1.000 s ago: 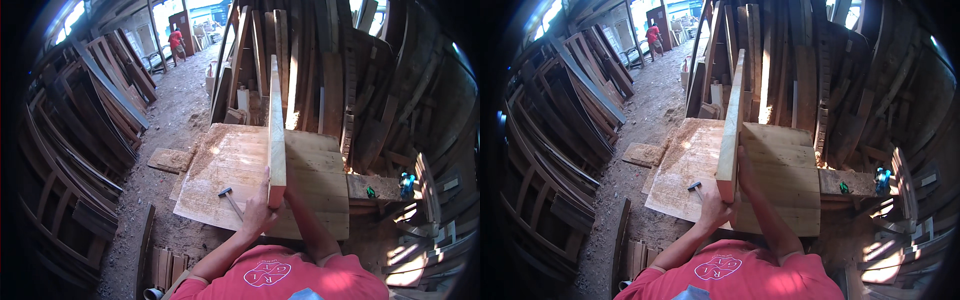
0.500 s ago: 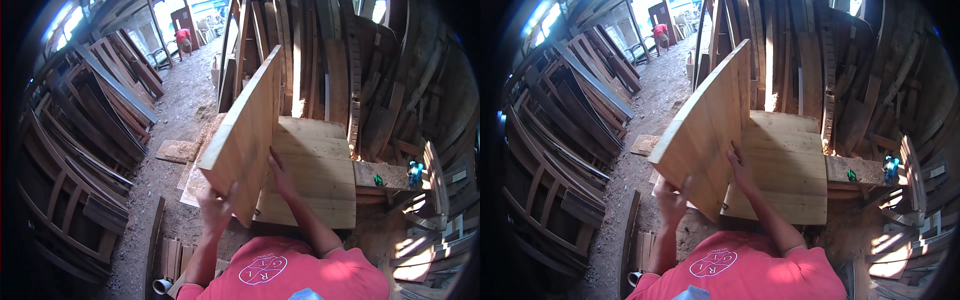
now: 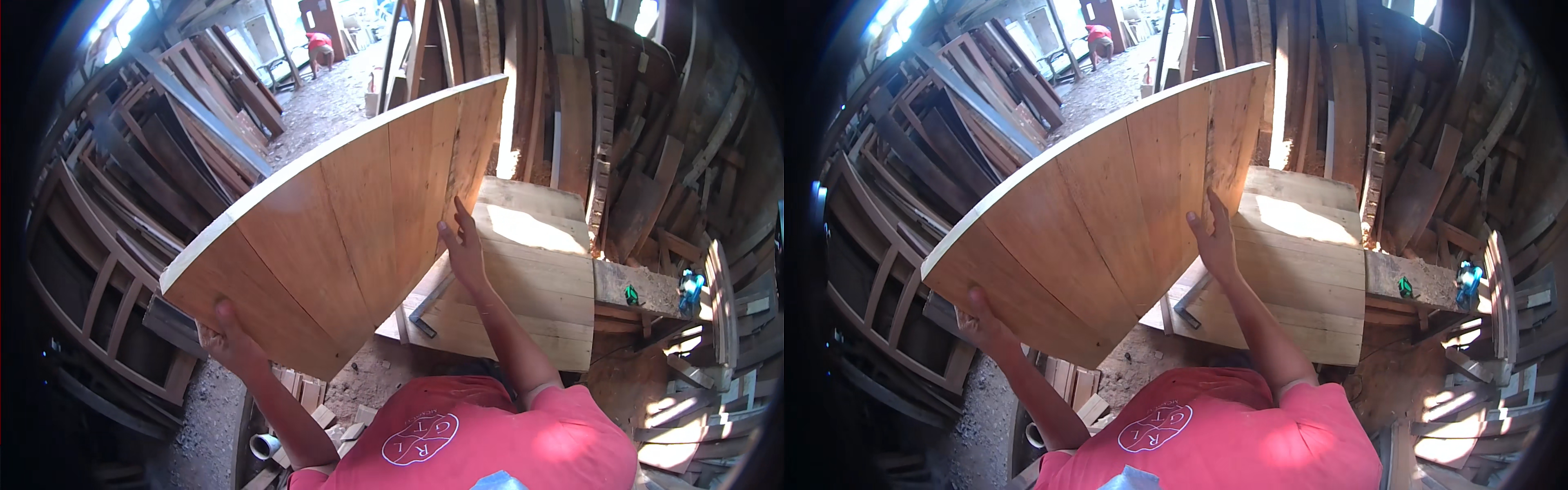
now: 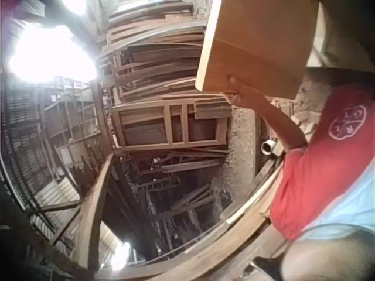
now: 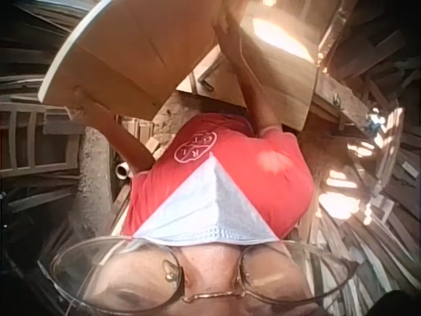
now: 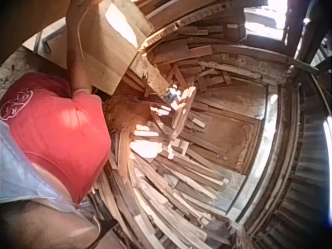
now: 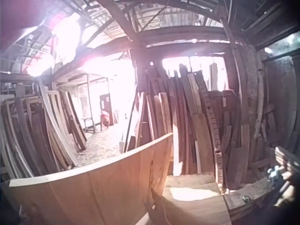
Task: The person cuts a wooden panel using a circular saw, checks it with a square ruler and a measuring tape, carries the panel across the workshop, and places it on a workbench.
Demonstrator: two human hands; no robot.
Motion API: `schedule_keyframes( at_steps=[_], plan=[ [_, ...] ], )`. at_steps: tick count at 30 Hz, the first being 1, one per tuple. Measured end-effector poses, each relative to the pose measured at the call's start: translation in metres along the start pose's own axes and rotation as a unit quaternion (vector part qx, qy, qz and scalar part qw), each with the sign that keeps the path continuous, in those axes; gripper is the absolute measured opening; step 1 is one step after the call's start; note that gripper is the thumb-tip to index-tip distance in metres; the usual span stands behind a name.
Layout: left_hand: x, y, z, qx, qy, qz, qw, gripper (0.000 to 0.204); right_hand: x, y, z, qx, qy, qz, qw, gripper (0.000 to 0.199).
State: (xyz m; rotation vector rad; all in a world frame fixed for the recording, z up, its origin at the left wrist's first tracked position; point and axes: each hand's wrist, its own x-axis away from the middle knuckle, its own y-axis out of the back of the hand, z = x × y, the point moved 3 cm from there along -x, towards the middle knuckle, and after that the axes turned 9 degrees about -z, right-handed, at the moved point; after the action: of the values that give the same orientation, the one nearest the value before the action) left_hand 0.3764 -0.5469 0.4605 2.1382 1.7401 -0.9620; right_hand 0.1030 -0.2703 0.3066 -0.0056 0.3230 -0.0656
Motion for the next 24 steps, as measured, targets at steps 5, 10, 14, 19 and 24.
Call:
schedule_keyframes(
  at_steps=[5, 10, 14, 19, 24],
  plan=[
    [-0.011, 0.027, 0.038, -0.064, -0.028, -0.071, 0.995, 0.07, -0.028, -0.01, -0.023, -0.02, -0.031, -0.025, 0.999, 0.072],
    [-0.021, 0.048, 0.07, -0.089, -0.042, -0.094, 0.991, 0.077, -0.081, 0.02, -0.029, -0.053, -0.034, -0.085, 0.994, 0.064],
    [-0.028, 0.046, 0.079, -0.11, -0.045, -0.175, 0.977, 0.081, -0.131, 0.032, -0.041, -0.021, -0.053, -0.146, 0.988, 0.059],
    [-0.076, 0.031, 0.122, -0.207, -0.114, -0.176, 0.956, 0.062, -0.276, 0.113, -0.174, -0.118, -0.004, -0.159, 0.98, 0.044],
    [-0.135, -0.03, 0.132, -0.241, -0.16, -0.153, 0.945, 0.056, -0.353, 0.125, -0.175, -0.12, -0.074, -0.202, 0.969, 0.058]
  ],
)
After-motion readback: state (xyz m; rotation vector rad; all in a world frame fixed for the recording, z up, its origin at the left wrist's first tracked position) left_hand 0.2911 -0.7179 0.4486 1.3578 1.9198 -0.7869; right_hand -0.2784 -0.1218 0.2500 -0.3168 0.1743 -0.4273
